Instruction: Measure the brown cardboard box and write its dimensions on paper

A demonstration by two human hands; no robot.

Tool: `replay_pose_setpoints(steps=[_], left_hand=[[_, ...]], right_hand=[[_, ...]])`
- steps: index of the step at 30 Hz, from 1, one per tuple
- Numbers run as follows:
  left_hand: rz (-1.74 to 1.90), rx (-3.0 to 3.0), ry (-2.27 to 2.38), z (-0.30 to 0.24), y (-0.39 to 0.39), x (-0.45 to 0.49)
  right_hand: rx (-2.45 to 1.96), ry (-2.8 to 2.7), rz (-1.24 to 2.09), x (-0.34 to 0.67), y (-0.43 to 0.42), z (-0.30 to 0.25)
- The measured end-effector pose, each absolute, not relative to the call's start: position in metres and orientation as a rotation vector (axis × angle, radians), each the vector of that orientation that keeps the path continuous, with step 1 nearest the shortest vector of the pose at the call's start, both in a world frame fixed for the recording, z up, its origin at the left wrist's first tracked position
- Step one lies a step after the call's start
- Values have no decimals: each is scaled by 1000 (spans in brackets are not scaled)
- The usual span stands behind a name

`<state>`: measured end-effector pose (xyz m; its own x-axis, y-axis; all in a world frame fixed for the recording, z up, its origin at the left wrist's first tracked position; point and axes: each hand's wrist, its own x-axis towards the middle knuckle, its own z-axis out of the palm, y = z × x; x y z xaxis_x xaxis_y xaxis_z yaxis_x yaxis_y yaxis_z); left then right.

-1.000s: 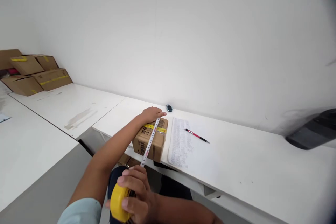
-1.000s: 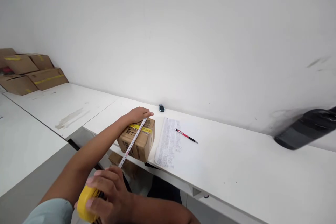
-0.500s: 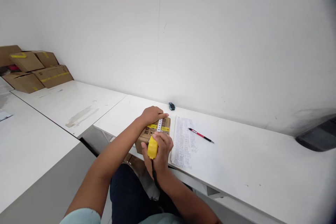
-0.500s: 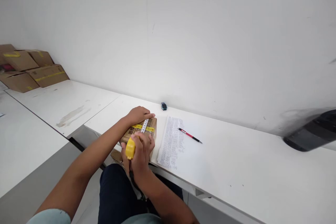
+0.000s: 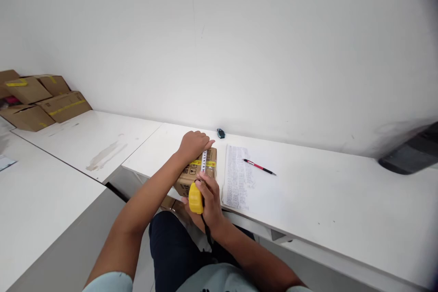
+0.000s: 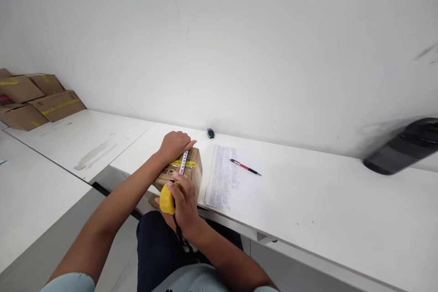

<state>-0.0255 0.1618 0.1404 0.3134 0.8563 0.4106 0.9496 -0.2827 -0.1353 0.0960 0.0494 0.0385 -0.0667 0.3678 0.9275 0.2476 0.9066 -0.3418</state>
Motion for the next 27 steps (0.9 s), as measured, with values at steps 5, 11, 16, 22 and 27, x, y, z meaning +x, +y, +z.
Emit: replay_pose_setpoints(steps=[5,11,16,22,27], left_hand=[[-518,-2245,-1699,145,152,-16],[-776,-2372,-2032,145,143,-34],[-999,-2218,-2346,142,124,-92],[-1892,-1876,-2204,96,109,-123],[-2165,-1496,-2204,30,113,-97]], right_hand=[[-689,-1598,395,119,59,32],[-719,-1460,808,129,59,18],[-648,-1420,1066,127,57,17],[-622,-1454,1204,122,48,25],[-721,-1533,1207,121,42,19]])
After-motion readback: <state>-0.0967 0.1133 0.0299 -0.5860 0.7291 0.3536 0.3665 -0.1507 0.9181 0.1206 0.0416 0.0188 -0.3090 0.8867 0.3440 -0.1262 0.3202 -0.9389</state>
